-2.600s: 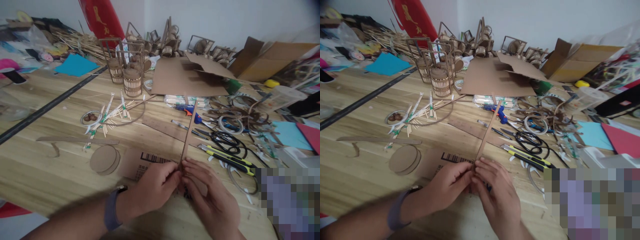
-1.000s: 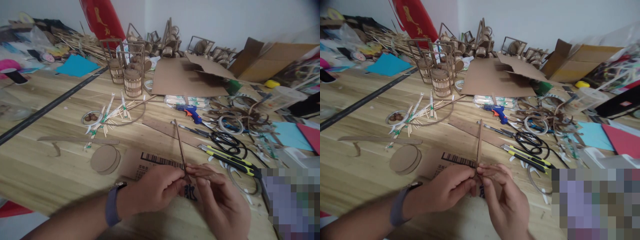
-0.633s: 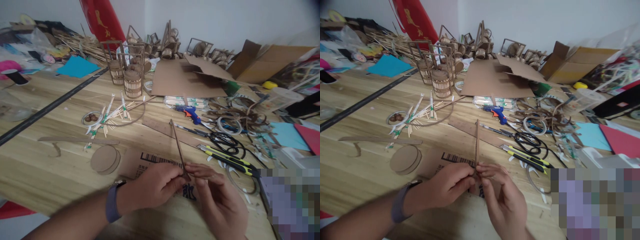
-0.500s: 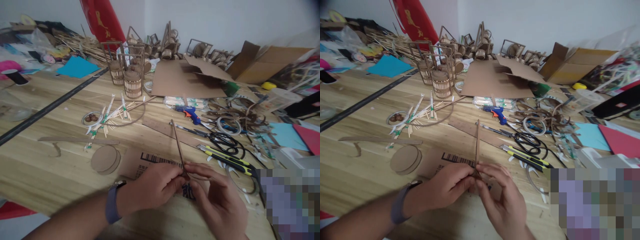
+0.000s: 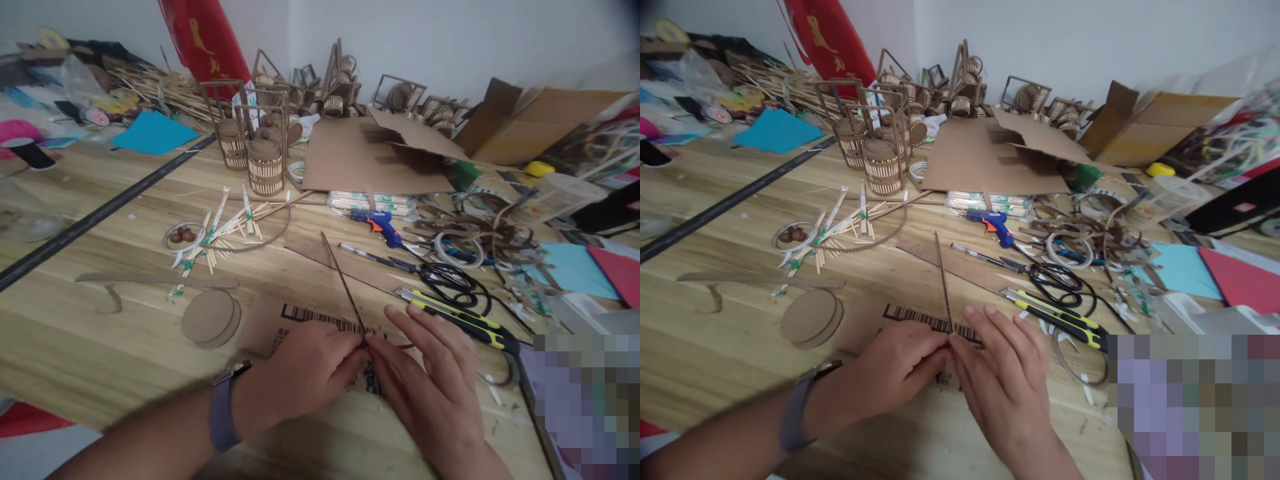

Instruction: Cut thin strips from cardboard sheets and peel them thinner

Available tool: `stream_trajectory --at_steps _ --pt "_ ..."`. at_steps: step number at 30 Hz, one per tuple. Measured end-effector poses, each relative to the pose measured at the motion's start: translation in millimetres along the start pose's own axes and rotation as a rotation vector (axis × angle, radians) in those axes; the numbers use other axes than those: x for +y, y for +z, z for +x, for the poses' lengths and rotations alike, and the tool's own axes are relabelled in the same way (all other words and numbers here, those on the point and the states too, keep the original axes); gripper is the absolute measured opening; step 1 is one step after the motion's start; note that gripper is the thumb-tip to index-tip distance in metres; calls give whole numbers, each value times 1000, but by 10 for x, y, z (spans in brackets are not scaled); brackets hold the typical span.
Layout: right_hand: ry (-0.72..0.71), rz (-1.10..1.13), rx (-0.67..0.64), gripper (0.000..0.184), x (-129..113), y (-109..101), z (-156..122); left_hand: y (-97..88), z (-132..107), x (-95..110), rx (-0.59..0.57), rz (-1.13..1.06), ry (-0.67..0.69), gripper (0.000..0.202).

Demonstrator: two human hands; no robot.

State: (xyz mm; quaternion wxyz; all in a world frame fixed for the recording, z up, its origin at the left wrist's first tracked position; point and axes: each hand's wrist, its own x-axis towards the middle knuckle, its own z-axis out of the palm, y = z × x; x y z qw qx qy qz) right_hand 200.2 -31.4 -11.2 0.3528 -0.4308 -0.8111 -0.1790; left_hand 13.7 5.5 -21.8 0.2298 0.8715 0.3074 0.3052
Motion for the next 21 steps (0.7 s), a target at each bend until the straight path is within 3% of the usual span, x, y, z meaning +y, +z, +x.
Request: stream_trajectory --at_steps 10,16,21 --pt "-203 -102 -67 18 28 -44 -77 -27 14 61 91 75 69 30" --pt "-225 -125 -86 21 21 -63 -123 -33 9 71 96 37 82 24" --pt "-180 -139 -8 18 -39 -71 -51 -48 4 74 57 11 80 22"
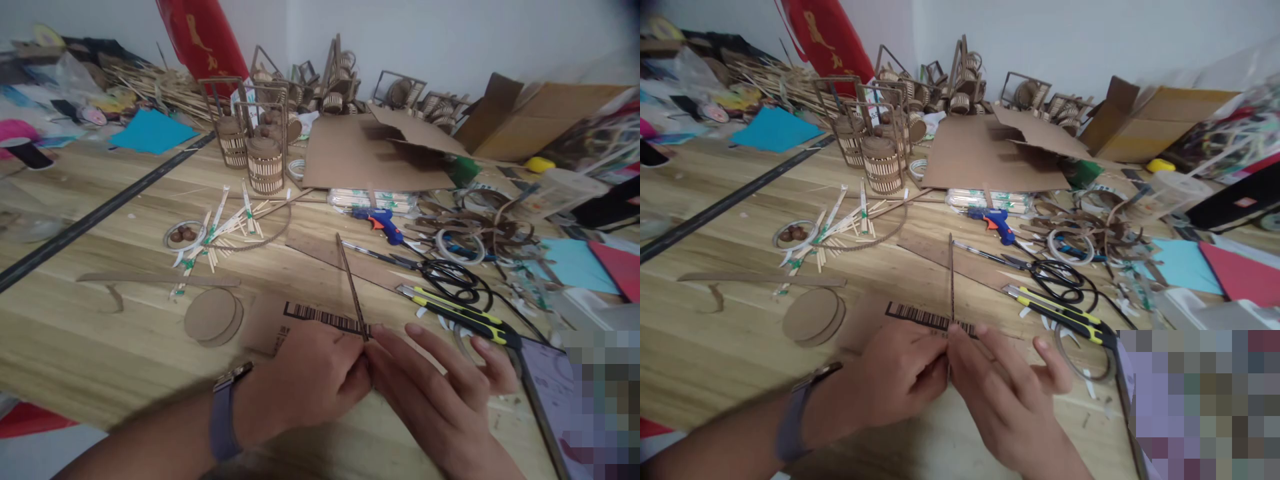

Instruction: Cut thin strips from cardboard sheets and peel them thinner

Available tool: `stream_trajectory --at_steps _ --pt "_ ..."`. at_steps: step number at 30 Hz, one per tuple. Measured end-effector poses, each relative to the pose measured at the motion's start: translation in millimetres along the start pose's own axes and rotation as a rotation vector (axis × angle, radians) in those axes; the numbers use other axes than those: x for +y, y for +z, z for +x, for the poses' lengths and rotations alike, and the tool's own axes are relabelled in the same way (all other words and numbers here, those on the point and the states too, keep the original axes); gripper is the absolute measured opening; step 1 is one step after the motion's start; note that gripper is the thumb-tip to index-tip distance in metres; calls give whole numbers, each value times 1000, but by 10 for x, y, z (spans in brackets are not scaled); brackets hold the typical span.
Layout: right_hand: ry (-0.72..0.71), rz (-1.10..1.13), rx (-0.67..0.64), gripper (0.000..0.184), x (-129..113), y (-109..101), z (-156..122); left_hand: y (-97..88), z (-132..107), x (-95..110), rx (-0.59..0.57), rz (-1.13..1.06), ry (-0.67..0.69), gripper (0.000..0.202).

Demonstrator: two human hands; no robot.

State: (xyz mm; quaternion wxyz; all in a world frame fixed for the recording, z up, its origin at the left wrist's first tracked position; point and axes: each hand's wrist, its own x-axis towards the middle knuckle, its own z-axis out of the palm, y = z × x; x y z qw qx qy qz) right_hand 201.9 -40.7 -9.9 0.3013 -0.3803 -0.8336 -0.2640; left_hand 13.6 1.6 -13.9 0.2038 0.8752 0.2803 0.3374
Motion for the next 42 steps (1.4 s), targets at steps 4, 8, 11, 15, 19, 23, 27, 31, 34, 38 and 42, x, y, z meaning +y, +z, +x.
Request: stream_trajectory --at_steps 4,8,11,15,19,23,27,31,34,38,42 --pt "60 15 44 17 -55 40 4 -2 -5 6 -37 12 20 22" --pt "161 25 71 12 -78 112 -32 4 -13 19 -98 39 12 22" --pt "283 89 56 10 -36 135 -22 7 -13 22 -99 43 -10 21" --pt "284 156 32 10 40 89 11 7 -7 19 -79 46 -69 21" --pt "212 167 30 16 34 45 35 -1 -2 24 -44 20 -95 20" --pt "188 142 15 18 13 59 46 -3 -4 29 -39 0 -94 19" --pt "163 86 5 18 25 71 -9 7 -11 15 -45 54 -73 19" --pt "95 36 -54 19 27 67 -130 15 -14 3 -107 84 -32 18" --pt "80 18 -60 22 10 84 -178 11 -10 12 -121 57 -37 18" --pt "170 20 9 20 -4 128 -127 -16 7 37 -119 -13 -85 19" --pt "287 143 36 15 14 136 -35 -40 15 51 -135 -60 -109 20"
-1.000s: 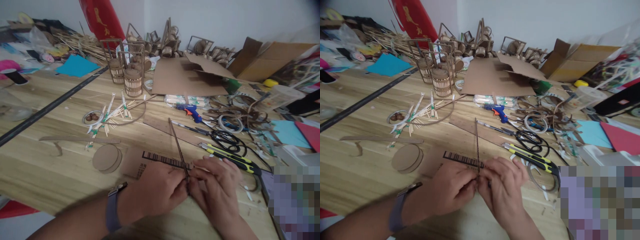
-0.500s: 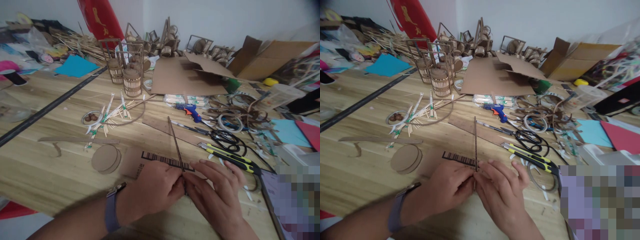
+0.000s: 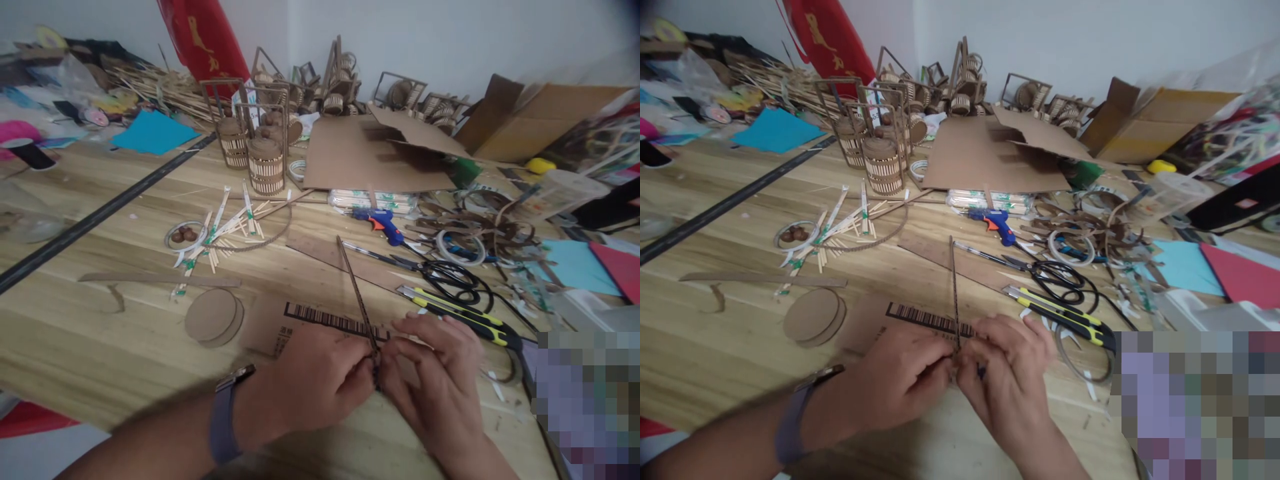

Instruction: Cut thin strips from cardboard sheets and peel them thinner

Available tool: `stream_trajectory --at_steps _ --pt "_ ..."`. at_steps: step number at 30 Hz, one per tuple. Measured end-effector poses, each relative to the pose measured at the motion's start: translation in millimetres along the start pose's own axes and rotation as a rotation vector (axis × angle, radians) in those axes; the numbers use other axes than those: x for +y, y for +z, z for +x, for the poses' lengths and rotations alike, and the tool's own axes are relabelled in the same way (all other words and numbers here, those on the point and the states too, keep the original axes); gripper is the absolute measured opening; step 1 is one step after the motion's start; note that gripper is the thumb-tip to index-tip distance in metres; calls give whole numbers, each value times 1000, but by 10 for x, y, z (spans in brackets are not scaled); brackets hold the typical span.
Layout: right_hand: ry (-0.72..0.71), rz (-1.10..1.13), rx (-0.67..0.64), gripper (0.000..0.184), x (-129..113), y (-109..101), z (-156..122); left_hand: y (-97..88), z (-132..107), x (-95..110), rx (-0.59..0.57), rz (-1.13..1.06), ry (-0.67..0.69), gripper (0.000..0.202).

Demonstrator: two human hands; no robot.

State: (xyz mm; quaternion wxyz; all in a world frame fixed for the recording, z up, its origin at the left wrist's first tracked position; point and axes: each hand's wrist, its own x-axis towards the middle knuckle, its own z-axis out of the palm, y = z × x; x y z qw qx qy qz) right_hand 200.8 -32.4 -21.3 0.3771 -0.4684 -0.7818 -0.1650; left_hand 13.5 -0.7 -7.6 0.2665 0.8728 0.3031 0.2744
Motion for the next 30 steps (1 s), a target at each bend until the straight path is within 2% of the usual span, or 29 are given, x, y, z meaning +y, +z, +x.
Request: stream_trajectory --at_steps 9,11,13,17,22,26,30 --pt "266 429 -118 14 -34 -6 106 22 -13 8 69 38 -2 19" --pt "294 468 -106 8 -35 1 97 22 -21 5 86 57 -13 18" --pt "311 435 -87 12 -27 5 84 20 -31 -1 93 73 -23 17" --pt "313 425 -114 4 -8 9 76 29 -43 -14 88 111 -14 21" --pt "318 458 -106 9 -16 -11 96 31 -18 -38 86 70 13 25" --pt "245 415 -130 11 1 -48 123 0 13 -60 52 78 -7 31" --pt "140 375 -158 12 23 -53 142 1 22 -65 14 104 7 26"
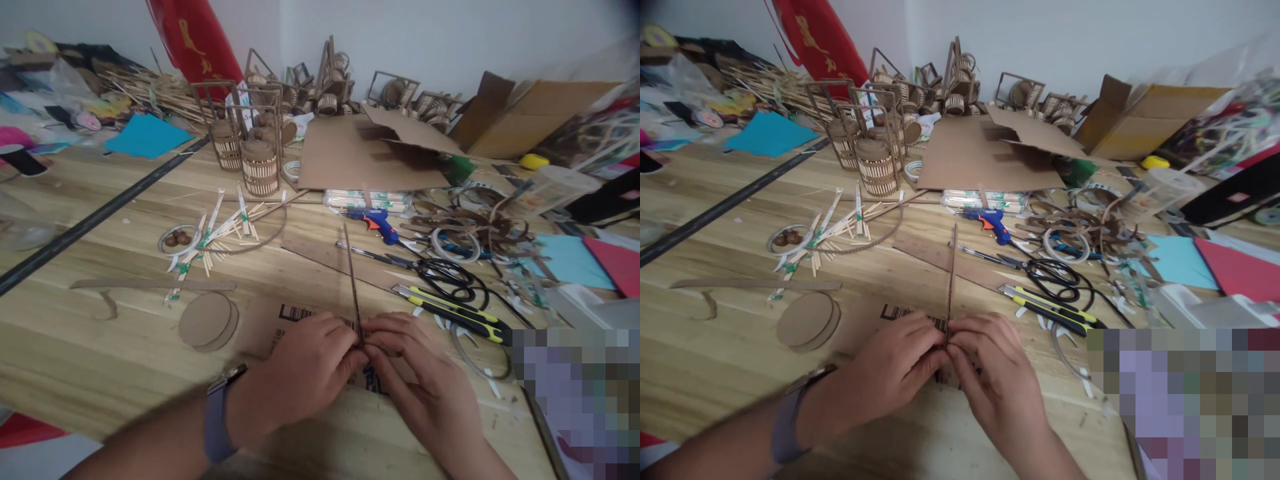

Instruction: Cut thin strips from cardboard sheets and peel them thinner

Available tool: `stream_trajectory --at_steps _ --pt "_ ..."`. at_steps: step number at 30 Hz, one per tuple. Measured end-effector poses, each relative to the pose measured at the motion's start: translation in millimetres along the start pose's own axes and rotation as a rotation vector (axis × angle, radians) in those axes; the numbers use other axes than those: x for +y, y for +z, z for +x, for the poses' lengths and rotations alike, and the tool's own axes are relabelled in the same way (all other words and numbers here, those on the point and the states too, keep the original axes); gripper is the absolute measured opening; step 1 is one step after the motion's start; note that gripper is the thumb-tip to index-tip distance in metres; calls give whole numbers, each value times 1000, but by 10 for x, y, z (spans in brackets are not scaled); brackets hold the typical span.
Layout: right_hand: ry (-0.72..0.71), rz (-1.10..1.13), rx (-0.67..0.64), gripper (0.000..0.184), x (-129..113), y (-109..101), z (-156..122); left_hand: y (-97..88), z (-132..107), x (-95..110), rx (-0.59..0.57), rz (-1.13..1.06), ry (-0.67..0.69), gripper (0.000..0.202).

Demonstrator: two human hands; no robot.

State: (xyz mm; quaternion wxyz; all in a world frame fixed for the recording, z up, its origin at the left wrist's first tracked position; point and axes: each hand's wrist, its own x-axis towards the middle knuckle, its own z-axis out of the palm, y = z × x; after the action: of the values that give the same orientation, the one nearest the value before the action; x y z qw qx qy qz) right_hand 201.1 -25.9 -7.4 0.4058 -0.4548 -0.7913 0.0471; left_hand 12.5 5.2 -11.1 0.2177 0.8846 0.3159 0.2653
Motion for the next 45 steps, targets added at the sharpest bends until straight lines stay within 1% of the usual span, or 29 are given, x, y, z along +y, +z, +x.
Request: stream_trajectory --at_steps 3,7,12,15,16,19,21,23,25,26,28,29,30,31,34,35,36,38,41,45 --pt "0 1 -14 11 -1 5 6 8 -7 9 5 -19 7 25" --pt "86 78 -36 10 0 -19 11 -13 -4 -1 5 -90 19 27" --pt "204 249 -25 11 30 -76 9 -29 30 -68 13 -235 103 27" --pt "231 273 -37 12 24 -85 13 -30 45 -89 14 -278 106 27" --pt "215 243 -39 12 16 -83 18 -28 45 -89 12 -277 91 28" --pt "89 120 -26 11 -14 -74 37 -15 29 -83 4 -255 13 33" --pt "26 85 -22 11 -24 -69 39 -4 14 -80 -3 -250 -45 38" --pt "23 105 -36 10 -17 -61 15 2 6 -76 -30 -292 -110 37" --pt "76 153 -29 4 10 -39 -37 -5 9 -70 -61 -395 -188 32" --pt "111 180 -6 16 28 -21 -68 -11 13 -64 -72 -467 -225 30" --pt "174 207 66 51 62 22 -122 -25 22 -48 -84 -601 -279 28" --pt "191 189 97 63 73 43 -138 -29 24 -39 -84 -638 -296 28" --pt "184 150 113 67 80 61 -144 -30 24 -31 -79 -652 -306 29" --pt "156 96 113 63 81 74 -141 -28 23 -23 -72 -656 -307 29" --pt "5 -78 59 29 55 83 -101 -9 12 -5 -58 -650 -292 31" --pt "-39 -112 46 24 42 79 -88 -3 9 -2 -59 -654 -285 32" --pt "-68 -133 41 21 29 74 -78 3 6 0 -58 -656 -277 32" --pt "-82 -149 38 19 9 67 -71 8 4 2 -49 -634 -257 32" --pt "-72 -135 47 17 -9 68 -78 2 -1 0 -45 -593 -216 33" --pt "-47 -68 87 14 -27 70 -83 -14 -15 4 -13 -506 -136 33"
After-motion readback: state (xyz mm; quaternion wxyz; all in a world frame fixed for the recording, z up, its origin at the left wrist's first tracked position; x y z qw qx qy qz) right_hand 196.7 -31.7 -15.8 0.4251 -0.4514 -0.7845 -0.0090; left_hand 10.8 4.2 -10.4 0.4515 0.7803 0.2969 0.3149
